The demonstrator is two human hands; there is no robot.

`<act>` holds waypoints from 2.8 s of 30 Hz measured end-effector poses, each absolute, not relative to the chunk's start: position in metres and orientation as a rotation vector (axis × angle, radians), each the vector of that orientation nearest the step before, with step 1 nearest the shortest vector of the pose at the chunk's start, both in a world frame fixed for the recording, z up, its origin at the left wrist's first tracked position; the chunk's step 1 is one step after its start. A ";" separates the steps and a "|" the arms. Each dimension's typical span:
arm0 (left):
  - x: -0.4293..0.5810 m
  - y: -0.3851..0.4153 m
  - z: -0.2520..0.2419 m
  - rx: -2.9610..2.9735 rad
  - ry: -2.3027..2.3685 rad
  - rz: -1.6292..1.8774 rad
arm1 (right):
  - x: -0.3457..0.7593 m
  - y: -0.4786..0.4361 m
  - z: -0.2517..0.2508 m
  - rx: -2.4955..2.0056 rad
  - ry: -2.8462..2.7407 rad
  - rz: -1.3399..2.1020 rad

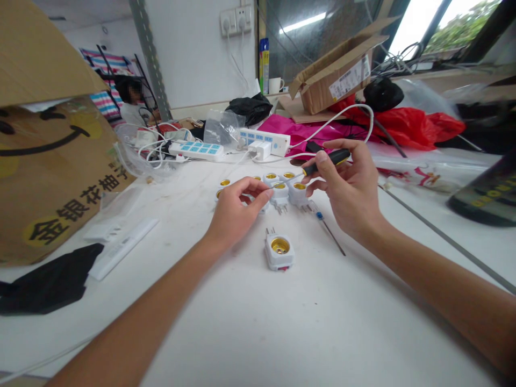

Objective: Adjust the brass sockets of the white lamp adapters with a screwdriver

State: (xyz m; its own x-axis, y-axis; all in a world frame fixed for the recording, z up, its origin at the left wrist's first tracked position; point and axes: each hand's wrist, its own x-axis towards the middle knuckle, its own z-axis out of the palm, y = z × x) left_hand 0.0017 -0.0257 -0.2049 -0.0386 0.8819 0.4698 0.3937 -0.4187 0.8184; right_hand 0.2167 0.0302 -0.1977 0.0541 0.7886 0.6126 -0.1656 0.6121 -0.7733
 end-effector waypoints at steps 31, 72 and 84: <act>0.002 -0.027 -0.205 1.802 1.347 1.446 | 0.217 0.027 -0.195 -0.606 -1.347 0.762; 0.001 -0.028 -0.202 1.700 1.344 1.468 | 0.217 0.029 -0.196 -0.595 -1.288 0.870; 0.001 -0.026 -0.205 1.759 1.347 1.479 | 0.218 0.029 -0.195 -0.574 -1.290 0.833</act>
State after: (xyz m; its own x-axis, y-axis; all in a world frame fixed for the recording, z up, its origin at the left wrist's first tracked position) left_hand 0.0010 -0.0261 -0.2046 -0.0646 0.8857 0.4597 0.3753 -0.4052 0.8336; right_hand 0.2178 0.0295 -0.1955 0.0622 0.8014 0.5948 -0.2120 0.5930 -0.7768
